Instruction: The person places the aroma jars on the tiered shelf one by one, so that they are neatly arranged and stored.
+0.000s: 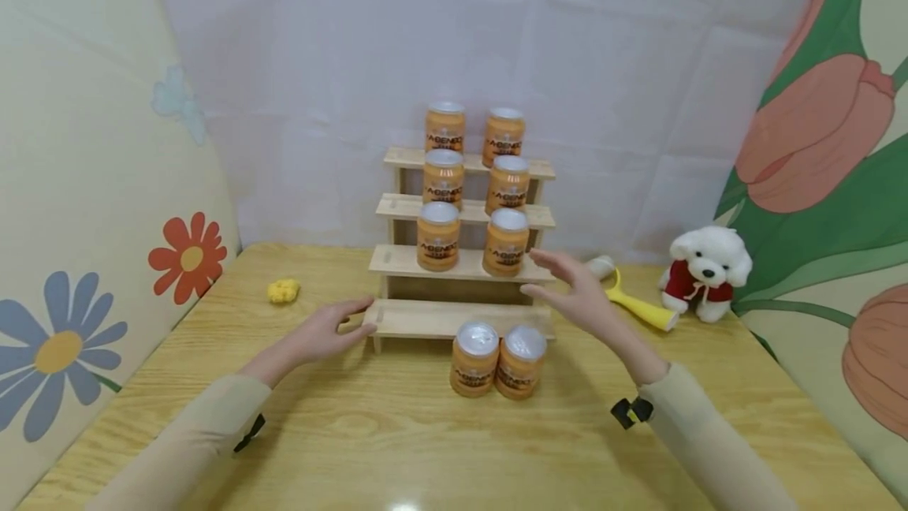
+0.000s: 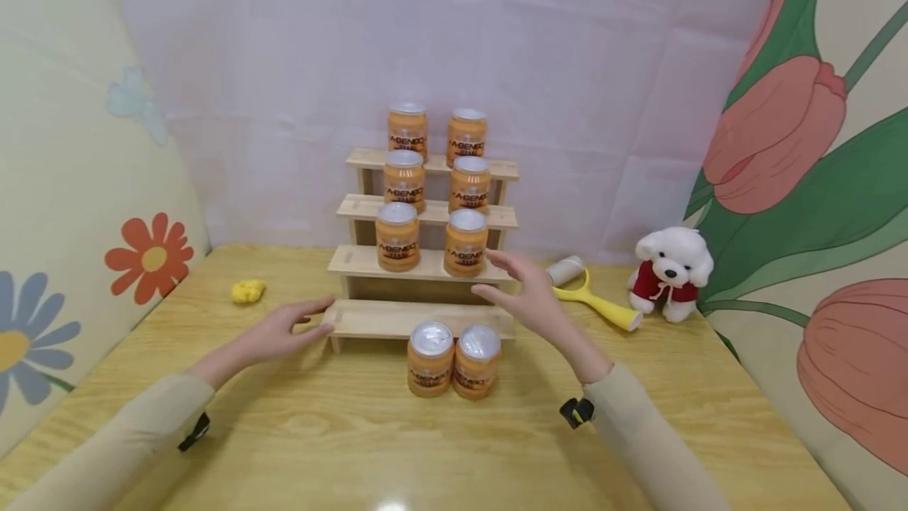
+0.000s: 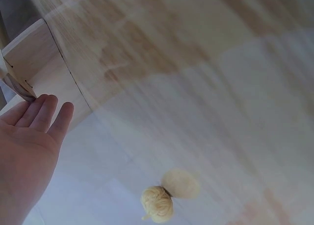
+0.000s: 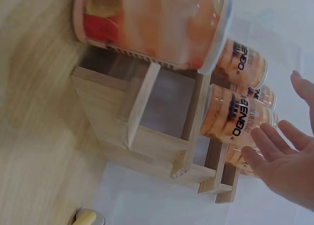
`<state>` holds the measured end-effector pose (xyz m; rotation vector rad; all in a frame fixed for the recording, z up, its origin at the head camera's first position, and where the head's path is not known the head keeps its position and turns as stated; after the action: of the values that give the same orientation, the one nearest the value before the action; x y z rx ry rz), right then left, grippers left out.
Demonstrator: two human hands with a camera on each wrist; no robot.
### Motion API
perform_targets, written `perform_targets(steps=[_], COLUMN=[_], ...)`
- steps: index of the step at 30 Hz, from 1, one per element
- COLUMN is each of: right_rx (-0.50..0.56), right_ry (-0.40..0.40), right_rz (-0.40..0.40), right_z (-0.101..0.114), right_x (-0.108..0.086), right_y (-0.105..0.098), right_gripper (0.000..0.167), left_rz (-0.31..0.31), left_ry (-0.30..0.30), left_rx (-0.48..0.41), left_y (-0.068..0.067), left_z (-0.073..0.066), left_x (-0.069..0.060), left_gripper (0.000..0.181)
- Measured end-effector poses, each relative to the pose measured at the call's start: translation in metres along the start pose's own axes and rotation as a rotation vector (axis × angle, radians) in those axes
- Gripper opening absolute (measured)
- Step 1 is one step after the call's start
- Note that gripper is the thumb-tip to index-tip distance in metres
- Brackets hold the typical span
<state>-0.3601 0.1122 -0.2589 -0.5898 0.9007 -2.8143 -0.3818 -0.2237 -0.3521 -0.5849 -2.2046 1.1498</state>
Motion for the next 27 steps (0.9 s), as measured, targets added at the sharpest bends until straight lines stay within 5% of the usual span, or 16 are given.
perform_targets(steps=[7, 15, 27], right_rx=[-0.068, -0.218, -0.26], right_ry=[-0.023, 0.062, 0.013], right_rz=[0.091, 0.303, 0.326], right_z=[-0.007, -0.024, -0.019], right_x=[-0.023, -0.04, -0.036], right_y=[0.019, 0.046, 0.06], right_gripper=[0.059, 0.079, 0.072], left_rz=[0.009, 0.003, 0.002], left_ry=[0.001, -0.002, 0.006], left_rx=[-0.001, 0.01, 0.002], left_y=[-0.001, -0.001, -0.001], left_z=[0.001, -0.001, -0.001], left_x=[0.001, -0.001, 0.0], left_gripper=[0.063, 0.061, 0.062])
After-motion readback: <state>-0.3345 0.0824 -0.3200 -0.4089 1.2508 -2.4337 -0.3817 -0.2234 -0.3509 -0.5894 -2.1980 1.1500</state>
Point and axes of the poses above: each hand's wrist, its own x-axis towards the middle knuckle, its own y-axis out of the palm, z = x × y, the point moved 8 cm from there along x, towards the middle knuckle, and after that the axes turned 10 degrees about y, right-handed, at the moved point
